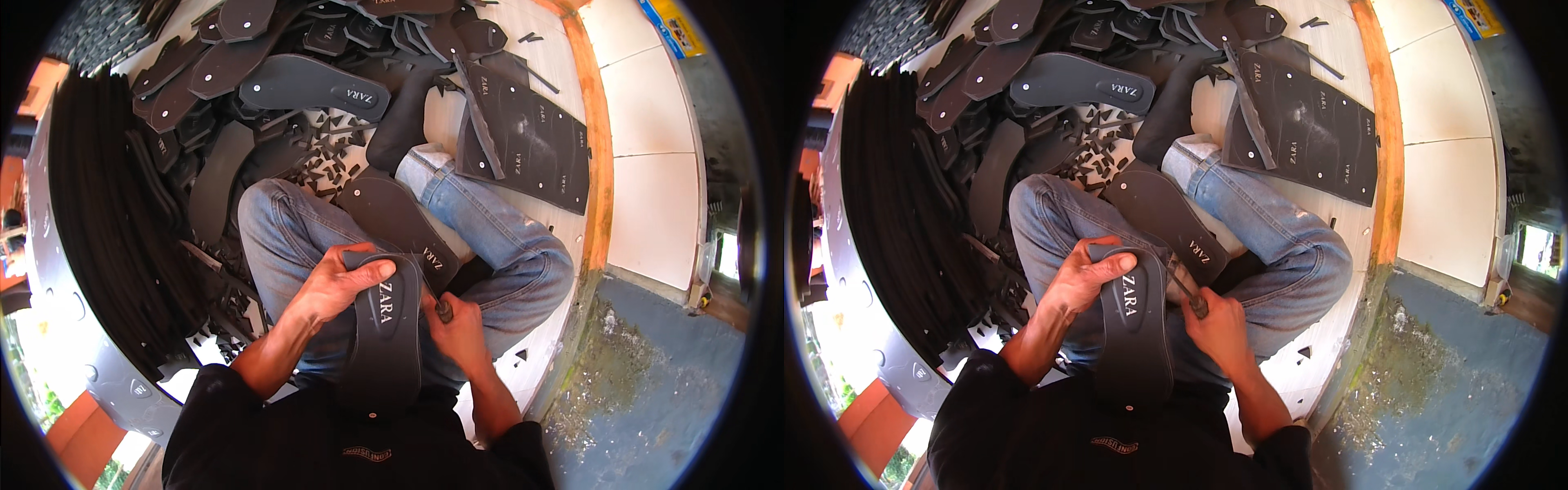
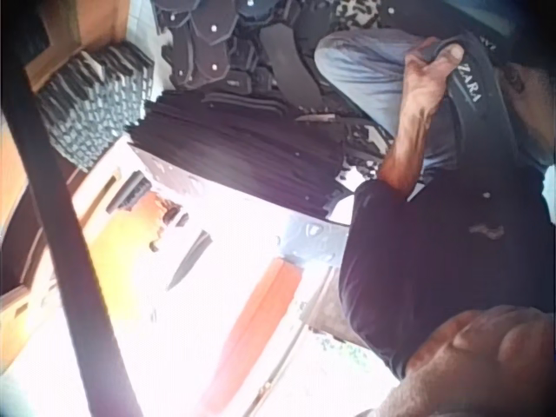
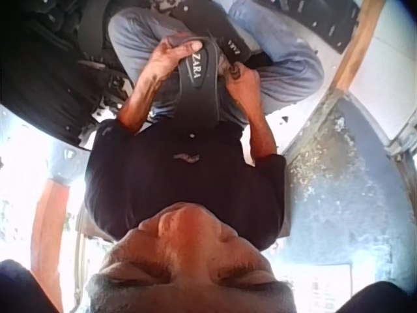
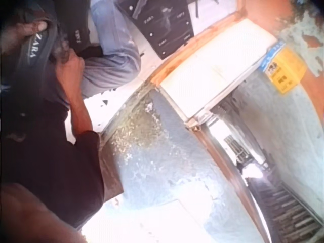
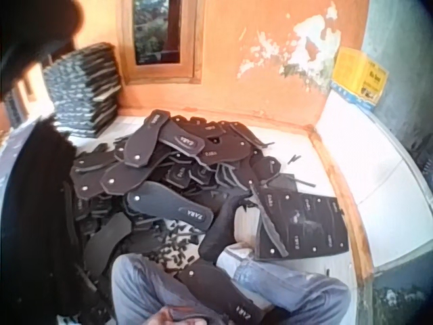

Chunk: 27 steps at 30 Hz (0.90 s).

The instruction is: The person uses a knife to cut along a pre-marked line on a sheet of dark material to separate a shoe insole, then places the finished piece onto a stack.

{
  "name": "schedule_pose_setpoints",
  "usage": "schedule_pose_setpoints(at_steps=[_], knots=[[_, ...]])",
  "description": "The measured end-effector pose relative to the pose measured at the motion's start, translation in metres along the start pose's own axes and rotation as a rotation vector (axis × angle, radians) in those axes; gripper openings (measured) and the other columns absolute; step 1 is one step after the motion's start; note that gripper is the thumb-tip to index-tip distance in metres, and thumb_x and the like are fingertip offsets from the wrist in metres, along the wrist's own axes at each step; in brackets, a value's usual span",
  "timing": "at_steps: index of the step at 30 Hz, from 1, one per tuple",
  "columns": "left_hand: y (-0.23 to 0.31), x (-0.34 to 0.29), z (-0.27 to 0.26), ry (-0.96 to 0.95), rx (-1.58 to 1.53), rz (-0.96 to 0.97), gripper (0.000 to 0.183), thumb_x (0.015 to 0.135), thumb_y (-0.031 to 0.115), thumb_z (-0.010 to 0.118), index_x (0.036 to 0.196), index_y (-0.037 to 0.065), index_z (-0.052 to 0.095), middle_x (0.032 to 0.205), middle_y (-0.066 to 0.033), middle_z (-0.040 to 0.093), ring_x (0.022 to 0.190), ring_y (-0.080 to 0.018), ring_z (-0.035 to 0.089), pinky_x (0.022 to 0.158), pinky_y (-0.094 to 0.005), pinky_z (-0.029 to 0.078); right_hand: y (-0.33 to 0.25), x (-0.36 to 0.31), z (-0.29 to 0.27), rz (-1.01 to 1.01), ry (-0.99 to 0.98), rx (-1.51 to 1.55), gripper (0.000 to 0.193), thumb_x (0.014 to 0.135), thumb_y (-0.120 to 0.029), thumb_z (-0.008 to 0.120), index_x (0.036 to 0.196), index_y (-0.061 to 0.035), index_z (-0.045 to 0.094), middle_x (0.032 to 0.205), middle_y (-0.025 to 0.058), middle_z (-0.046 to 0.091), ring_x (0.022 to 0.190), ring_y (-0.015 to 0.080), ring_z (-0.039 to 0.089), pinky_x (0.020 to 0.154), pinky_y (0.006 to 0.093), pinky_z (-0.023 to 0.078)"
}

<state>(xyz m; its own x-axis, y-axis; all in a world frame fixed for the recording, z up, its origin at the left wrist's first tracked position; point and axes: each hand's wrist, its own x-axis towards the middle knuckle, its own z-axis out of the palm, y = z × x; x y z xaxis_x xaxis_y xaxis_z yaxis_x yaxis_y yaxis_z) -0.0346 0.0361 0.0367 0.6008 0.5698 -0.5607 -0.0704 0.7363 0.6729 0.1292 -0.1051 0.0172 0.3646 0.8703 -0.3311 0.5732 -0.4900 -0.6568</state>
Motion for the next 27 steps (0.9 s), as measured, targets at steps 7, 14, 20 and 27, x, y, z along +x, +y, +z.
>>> schedule_pose_setpoints(at_steps=[7,14,20,27], knots=[[-0.019,0.006,0.014,-0.123,0.068,-0.059,0.037,0.082,0.032,0.068,0.098,-0.001,0.064,0.079,-0.0024,0.064,0.069,-0.0075,0.058,0.058,-0.0215,0.046,-0.015,0.052,-0.013,-0.056,0.074,0.461,0.031,0.083,-0.024,0.063,0.074,0.0048,0.058,0.060,0.0170,0.058,0.051,0.0272,0.058,0.047,0.0368,0.041],[-0.050,0.033,-0.001,-0.133,-0.165,-0.087,0.040,0.092,0.041,0.049,0.092,0.003,0.061,0.063,-0.0013,0.059,0.050,-0.0088,0.053,0.045,-0.0200,0.041,-0.023,0.060,-0.056,0.207,0.029,0.677,0.032,0.082,-0.034,0.068,0.074,-0.0051,0.058,0.055,-0.0039,0.048,0.047,0.0047,0.046,0.041,0.0203,0.033],[-0.073,0.034,0.025,-0.375,-0.232,0.126,0.031,0.084,0.019,0.065,0.106,0.005,0.049,0.082,-0.0052,0.055,0.065,-0.0125,0.054,0.055,-0.0249,0.045,-0.016,0.026,-0.049,0.165,0.259,1.022,0.022,0.084,-0.020,0.064,0.078,-0.0050,0.050,0.057,0.0069,0.055,0.042,0.0071,0.043,0.037,0.0221,0.032],[-0.071,0.017,0.063,0.160,-0.415,0.027,0.026,0.085,0.028,0.065,0.086,0.004,0.056,0.060,-0.0041,0.054,0.040,-0.0100,0.044,0.034,-0.0221,0.029,0.000,-0.016,-0.019,0.145,0.166,0.537,0.030,0.088,-0.025,0.062,0.071,-0.0029,0.050,0.055,0.0021,0.052,0.048,0.0067,0.044,0.044,0.0232,0.034]])
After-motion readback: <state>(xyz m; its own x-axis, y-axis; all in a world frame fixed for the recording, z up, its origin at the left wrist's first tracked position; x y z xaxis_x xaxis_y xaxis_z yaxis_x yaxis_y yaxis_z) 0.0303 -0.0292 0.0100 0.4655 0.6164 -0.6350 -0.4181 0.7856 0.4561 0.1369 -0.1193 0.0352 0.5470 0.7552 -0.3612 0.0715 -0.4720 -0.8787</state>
